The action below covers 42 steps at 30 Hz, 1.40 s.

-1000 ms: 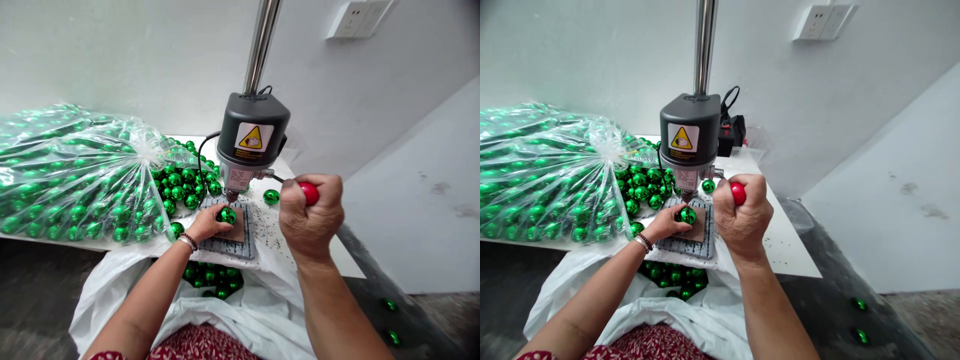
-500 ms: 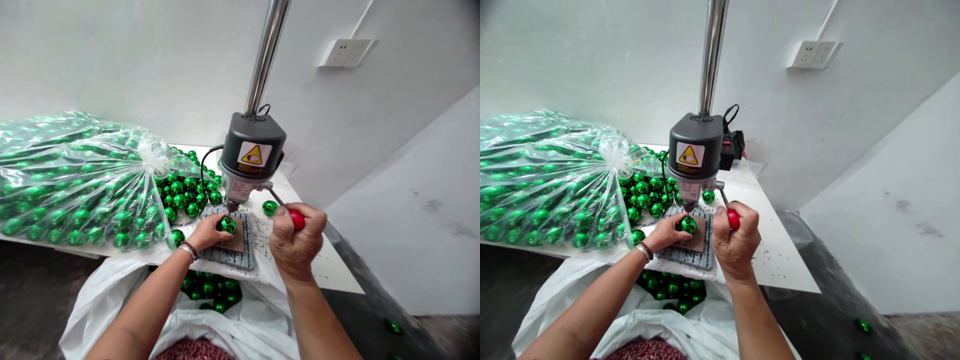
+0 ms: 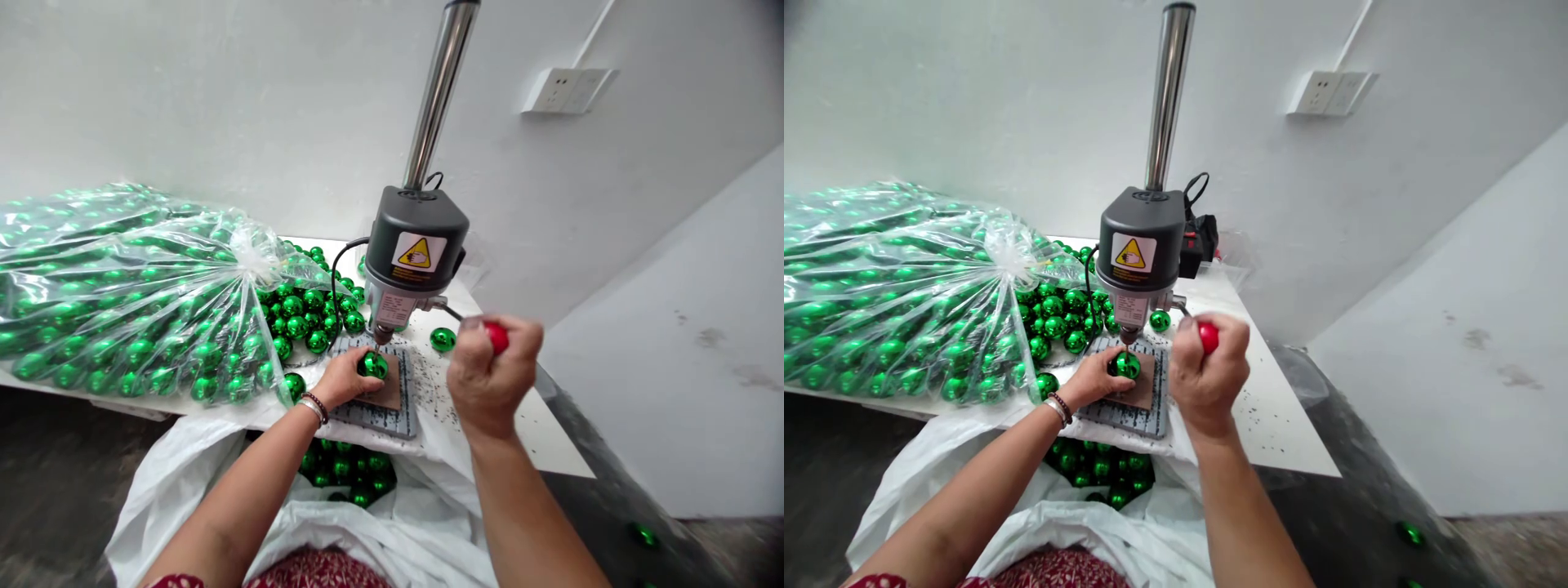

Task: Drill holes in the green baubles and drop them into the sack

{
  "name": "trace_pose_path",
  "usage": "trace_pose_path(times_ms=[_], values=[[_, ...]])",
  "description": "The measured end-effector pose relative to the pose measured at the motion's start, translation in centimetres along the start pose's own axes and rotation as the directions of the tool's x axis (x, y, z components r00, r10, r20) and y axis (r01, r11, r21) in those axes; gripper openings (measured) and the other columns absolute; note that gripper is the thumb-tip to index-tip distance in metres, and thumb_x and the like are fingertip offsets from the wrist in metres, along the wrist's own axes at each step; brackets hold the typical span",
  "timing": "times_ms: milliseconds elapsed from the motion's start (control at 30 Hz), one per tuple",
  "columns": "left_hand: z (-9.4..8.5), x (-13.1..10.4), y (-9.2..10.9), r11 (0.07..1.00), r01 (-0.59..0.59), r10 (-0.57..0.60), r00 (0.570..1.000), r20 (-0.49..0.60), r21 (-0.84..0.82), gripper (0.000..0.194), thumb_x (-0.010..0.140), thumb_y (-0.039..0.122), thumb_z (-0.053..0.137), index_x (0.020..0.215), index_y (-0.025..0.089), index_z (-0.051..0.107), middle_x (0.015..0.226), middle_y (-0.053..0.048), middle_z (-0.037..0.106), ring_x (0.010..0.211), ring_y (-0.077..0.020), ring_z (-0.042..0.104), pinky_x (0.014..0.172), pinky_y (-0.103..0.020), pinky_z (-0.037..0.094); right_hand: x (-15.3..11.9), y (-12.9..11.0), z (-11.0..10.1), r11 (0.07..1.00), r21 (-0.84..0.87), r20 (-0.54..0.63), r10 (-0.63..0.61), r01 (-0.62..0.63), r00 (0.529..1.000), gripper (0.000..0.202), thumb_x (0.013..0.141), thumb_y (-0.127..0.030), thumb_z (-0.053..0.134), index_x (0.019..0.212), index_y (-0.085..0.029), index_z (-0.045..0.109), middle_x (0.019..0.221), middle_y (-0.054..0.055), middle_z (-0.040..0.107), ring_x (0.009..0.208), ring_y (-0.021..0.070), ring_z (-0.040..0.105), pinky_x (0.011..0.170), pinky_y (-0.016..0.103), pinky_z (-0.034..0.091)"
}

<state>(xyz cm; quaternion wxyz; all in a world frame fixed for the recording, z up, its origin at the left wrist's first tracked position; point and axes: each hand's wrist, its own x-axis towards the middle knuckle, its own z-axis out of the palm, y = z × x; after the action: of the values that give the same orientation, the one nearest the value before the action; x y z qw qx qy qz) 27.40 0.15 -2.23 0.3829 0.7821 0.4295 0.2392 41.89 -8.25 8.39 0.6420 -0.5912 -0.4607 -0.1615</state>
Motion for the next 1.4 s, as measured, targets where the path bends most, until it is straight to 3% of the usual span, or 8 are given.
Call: trace_pose_path(times_ms=[200, 600, 733, 867, 967, 1200, 1300, 1400], values=[[-0.5, -2.4, 0.6, 0.999, -0.017, 0.015, 0.998, -0.053, -0.045, 0.047, 0.069, 0.026, 0.072, 0.114, 0.020, 0.063, 0.101, -0.001, 0.071, 0.092, -0.0210, 0.064, 0.086, -0.031, 0.050, 5.0, -1.7, 0.5, 0.991, -0.053, 0.106, 0.125, -0.119, 0.987, 0.025, 0.081, -0.044, 0.054, 0.080, -0.020, 0.048, 0.070, -0.002, 0.051, 0.060, 0.0083, 0.046, 0.060, 0.025, 0.040], [-3.7, -7.5, 0.1, 0.996, -0.083, 0.076, 0.979, 0.188, 0.031, 0.055, 0.073, 0.042, 0.076, 0.123, 0.023, 0.065, 0.116, -0.006, 0.071, 0.099, -0.0230, 0.065, 0.088, -0.033, 0.051, 3.9, -1.5, 0.4, 0.980, 0.011, 0.079, 0.196, -0.197, 0.977, 0.029, 0.073, -0.045, 0.058, 0.082, -0.019, 0.052, 0.075, 0.001, 0.057, 0.064, 0.0079, 0.046, 0.062, 0.026, 0.038], [-4.7, -6.1, -0.7, 0.984, 0.026, -0.026, 1.000, -0.001, 0.175, 0.046, 0.084, 0.040, 0.064, 0.125, 0.019, 0.064, 0.113, -0.009, 0.072, 0.091, -0.0222, 0.067, 0.087, -0.035, 0.053, 3.5, -1.6, 0.3, 0.980, 0.011, 0.073, 0.199, -0.200, 0.977, 0.030, 0.073, -0.046, 0.057, 0.084, -0.018, 0.052, 0.077, 0.002, 0.058, 0.064, 0.0080, 0.047, 0.062, 0.025, 0.040], [-5.9, -3.0, -1.9, 0.887, 0.131, -0.036, 0.975, -0.218, 0.443, 0.043, 0.089, 0.014, 0.048, 0.130, 0.018, 0.060, 0.129, -0.014, 0.065, 0.117, -0.0248, 0.062, 0.102, -0.037, 0.048, 3.5, -1.6, 0.2, 0.982, 0.011, 0.087, 0.184, -0.186, 0.979, 0.031, 0.074, -0.048, 0.056, 0.083, -0.019, 0.052, 0.076, 0.002, 0.057, 0.064, 0.0080, 0.047, 0.059, 0.024, 0.039], [-6.6, -0.8, -2.4, 0.788, 0.115, -0.028, 0.988, -0.150, 0.604, 0.056, 0.086, 0.004, 0.041, 0.137, 0.021, 0.053, 0.142, -0.013, 0.055, 0.119, -0.0249, 0.062, 0.097, -0.037, 0.051, 3.6, -1.6, 0.1, 0.985, 0.013, 0.082, 0.169, -0.171, 0.982, 0.031, 0.073, -0.048, 0.056, 0.082, -0.019, 0.051, 0.076, 0.002, 0.058, 0.064, 0.0078, 0.046, 0.059, 0.023, 0.039], [-6.3, 1.6, -3.0, 0.642, 0.114, -0.137, 0.990, -0.033, 0.759, 0.057, 0.084, 0.006, 0.045, 0.140, 0.019, 0.047, 0.137, -0.018, 0.053, 0.102, -0.0296, 0.070, 0.080, -0.040, 0.057, 3.5, -1.6, 0.2, 0.989, 0.010, 0.067, 0.145, -0.146, 0.987, 0.032, 0.073, -0.050, 0.055, 0.081, -0.019, 0.051, 0.076, 0.001, 0.057, 0.064, 0.0080, 0.047, 0.060, 0.024, 0.041], [-6.6, 1.2, -2.9, 0.643, 0.121, -0.126, 0.991, -0.051, 0.756, 0.058, 0.082, 0.011, 0.052, 0.139, 0.019, 0.047, 0.135, -0.016, 0.055, 0.102, -0.0315, 0.069, 0.080, -0.040, 0.056, 3.5, -1.5, 0.2, 0.990, 0.012, 0.060, 0.136, -0.137, 0.989, 0.032, 0.074, -0.049, 0.055, 0.081, -0.018, 0.051, 0.076, 0.001, 0.057, 0.064, 0.0078, 0.048, 0.060, 0.023, 0.041], [-7.4, 0.2, -2.4, 0.745, 0.150, -0.095, 0.988, -0.119, 0.650, 0.061, 0.078, 0.020, 0.062, 0.138, 0.018, 0.049, 0.134, -0.017, 0.056, 0.110, -0.0338, 0.065, 0.090, -0.044, 0.053, 3.4, -1.4, 0.3, 0.990, 0.018, 0.047, 0.139, -0.140, 0.989, 0.032, 0.073, -0.048, 0.056, 0.081, -0.018, 0.051, 0.075, 0.001, 0.057, 0.063, 0.0075, 0.048, 0.059, 0.023, 0.041]])
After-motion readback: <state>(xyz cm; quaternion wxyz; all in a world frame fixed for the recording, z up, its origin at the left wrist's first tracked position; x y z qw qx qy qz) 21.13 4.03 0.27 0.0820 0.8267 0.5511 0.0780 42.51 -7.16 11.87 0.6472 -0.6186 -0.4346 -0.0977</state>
